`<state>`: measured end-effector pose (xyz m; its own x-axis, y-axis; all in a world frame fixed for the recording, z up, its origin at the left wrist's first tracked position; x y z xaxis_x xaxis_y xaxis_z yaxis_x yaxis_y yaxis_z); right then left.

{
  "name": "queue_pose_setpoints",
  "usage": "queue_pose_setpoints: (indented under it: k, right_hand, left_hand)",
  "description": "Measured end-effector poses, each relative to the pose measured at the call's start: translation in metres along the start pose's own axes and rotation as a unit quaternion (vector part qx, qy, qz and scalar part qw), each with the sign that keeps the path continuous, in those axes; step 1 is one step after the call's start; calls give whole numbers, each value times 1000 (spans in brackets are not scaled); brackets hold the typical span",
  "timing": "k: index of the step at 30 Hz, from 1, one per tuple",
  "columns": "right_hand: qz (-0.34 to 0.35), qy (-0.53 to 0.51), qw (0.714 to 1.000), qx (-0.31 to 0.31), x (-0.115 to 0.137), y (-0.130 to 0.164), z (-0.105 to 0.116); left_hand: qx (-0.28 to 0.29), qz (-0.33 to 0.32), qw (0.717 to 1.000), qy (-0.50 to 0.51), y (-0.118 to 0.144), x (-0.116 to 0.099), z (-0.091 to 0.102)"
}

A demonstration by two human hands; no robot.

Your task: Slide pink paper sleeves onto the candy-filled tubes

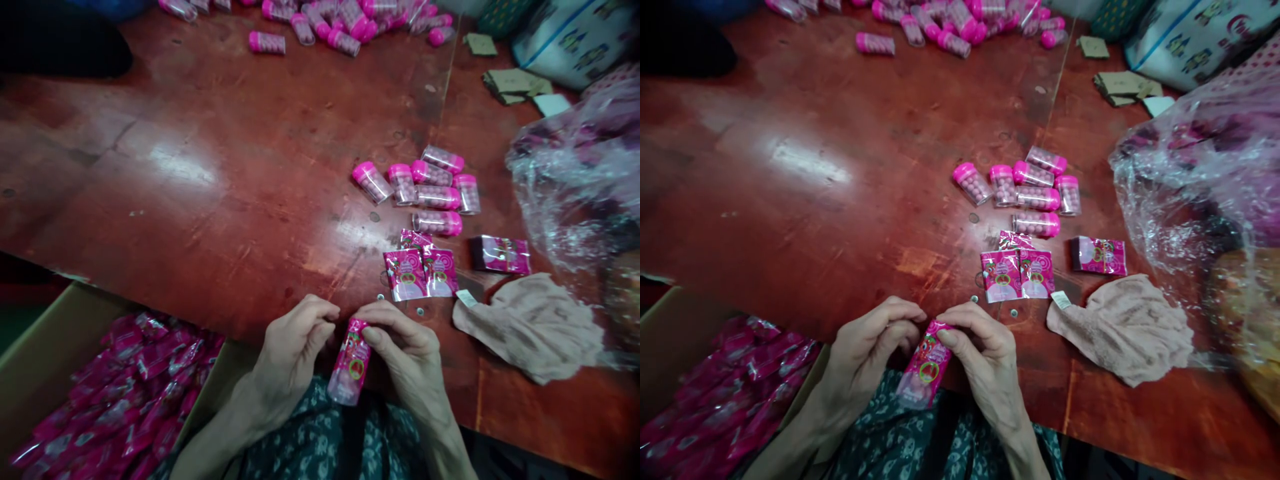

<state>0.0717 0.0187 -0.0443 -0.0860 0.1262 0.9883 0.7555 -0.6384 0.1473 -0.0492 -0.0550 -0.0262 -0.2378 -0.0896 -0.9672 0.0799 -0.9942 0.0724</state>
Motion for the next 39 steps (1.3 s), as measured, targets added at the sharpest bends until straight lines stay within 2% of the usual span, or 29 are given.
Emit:
queue_pose_setpoints:
  k: [1, 3, 5, 7, 10, 14, 19, 23, 26, 30, 32, 34, 37, 39]
  right_hand:
    - [6, 4, 1000, -15, 1, 0, 1]
    - [17, 9, 999, -28, 4, 1, 1]
    - [23, 11, 999, -25, 7, 2, -2]
    - [25, 18, 999, -28, 10, 4, -3]
    - [10, 56, 997, -50, 14, 8, -1]
    - [-29, 89, 993, -67, 17, 14, 0]
    - [-52, -3, 996, -65, 13, 19, -3]
    - [-67, -119, 989, -54, 2, 19, -9]
    - [-57, -159, 984, -59, -2, 18, -10]
    - [-41, -150, 981, -113, -4, 20, 2]
    - [-28, -102, 983, -147, 1, 21, 13]
    - [-34, -47, 992, -116, 6, 19, 16]
    - [-64, -7, 998, 24, 9, 13, 6]
    - [-73, 15, 993, 87, 11, 14, 2]
  left_hand:
    - [1, 30, 999, 36, 3, 3, -1]
    - [46, 80, 991, 93, 9, 7, -13]
    - [69, 117, 986, 97, 15, 12, -22]
    - [59, 136, 987, 66, 19, 15, -27]
    - [25, 113, 993, -9, 19, 10, -29]
    - [-22, 19, 993, -118, 17, -13, -27]
    - [-39, -60, 981, -181, 17, -28, -30]
    - [-49, -33, 989, -137, 20, -21, -28]
    - [-61, -19, 992, -112, 21, -20, -26]
    - [-62, -31, 991, -117, 24, -22, -27]
    - [-62, -5, 989, -131, 27, -17, -27]
    - [-62, 29, 989, -134, 32, -9, -27]
    - [-45, 61, 991, -108, 37, 0, -25]
    - [-25, 78, 994, -74, 38, 5, -24]
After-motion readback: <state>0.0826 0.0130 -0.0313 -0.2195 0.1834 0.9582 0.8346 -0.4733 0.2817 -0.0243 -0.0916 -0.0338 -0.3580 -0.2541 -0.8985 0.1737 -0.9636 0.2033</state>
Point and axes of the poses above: each hand's wrist, its own y-axis away from the middle knuckle, its own z-axis out of the back of the hand, x = y × z, the point moved 8 cm from there along -y, towards the middle knuckle, and after that the axes turned 13 degrees about x, right-handed, at the moved point
